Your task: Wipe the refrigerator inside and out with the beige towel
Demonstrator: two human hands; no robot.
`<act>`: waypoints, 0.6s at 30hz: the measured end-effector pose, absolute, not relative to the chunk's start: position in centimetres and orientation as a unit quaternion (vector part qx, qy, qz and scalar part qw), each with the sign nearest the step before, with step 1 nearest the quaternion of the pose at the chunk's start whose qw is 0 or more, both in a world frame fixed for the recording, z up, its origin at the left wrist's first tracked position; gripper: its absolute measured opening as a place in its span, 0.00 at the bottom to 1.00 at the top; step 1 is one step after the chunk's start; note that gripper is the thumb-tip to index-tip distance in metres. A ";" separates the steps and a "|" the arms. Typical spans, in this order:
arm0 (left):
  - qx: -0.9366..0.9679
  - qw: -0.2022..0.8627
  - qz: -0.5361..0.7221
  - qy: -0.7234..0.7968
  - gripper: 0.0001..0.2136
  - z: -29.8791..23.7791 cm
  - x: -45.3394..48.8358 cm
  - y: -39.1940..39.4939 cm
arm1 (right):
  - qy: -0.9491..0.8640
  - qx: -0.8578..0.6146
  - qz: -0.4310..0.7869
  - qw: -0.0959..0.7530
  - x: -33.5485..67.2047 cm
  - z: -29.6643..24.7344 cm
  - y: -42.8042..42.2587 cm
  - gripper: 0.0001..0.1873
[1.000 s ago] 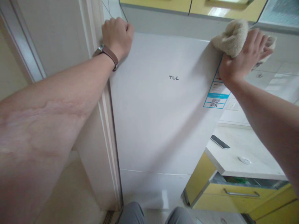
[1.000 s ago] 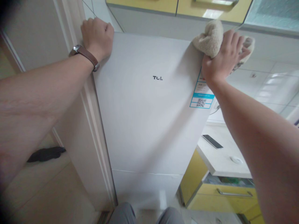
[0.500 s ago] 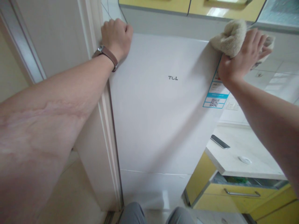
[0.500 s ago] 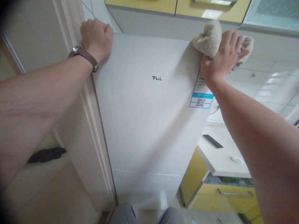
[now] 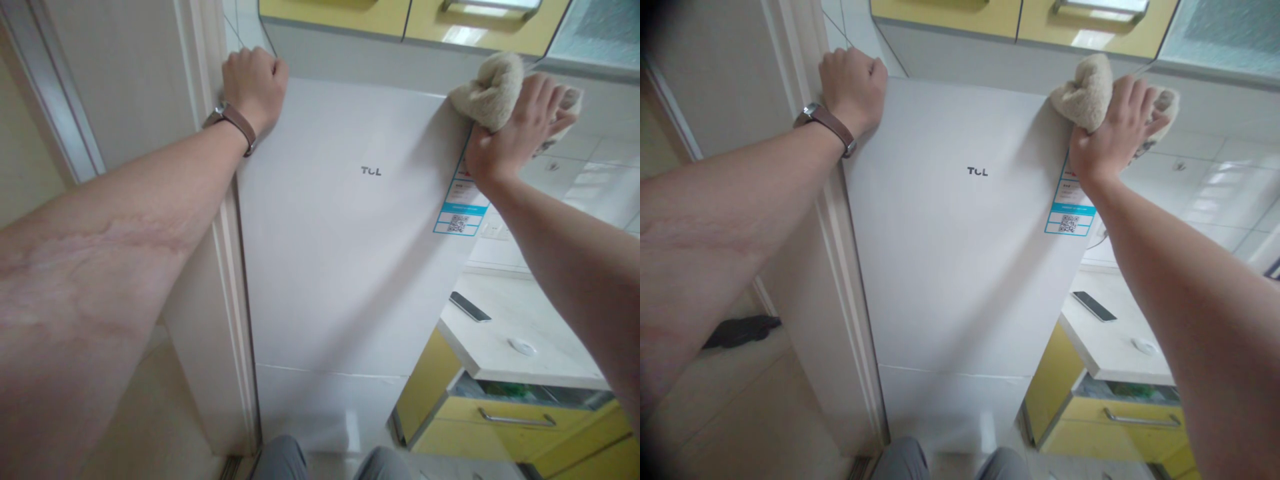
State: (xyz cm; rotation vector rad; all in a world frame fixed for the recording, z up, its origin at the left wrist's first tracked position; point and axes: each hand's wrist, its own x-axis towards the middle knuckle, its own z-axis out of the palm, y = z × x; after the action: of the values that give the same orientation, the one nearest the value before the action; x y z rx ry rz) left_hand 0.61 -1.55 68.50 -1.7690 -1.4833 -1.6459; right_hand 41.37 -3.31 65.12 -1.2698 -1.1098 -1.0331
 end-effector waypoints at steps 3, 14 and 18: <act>-0.569 0.232 -0.555 -0.561 0.27 68.6 0.8 -1.5 | -0.468 -0.531 -0.441 0.551 41.5 65.0 -3.2 0.28; -0.578 0.213 -0.568 -0.546 0.24 68.5 0.7 -1.2 | -0.461 -0.524 -0.457 0.551 41.3 65.0 -3.5 0.24; -0.564 0.265 -0.547 -0.559 0.25 68.5 1.0 -1.4 | -0.474 -0.535 -0.423 0.557 40.8 65.1 -4.0 0.24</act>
State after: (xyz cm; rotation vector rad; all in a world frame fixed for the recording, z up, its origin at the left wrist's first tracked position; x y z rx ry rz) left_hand 0.99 -1.39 68.55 -1.5234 -1.5110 -1.4794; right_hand 40.76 -3.98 65.07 -1.2632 -1.1183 -0.9990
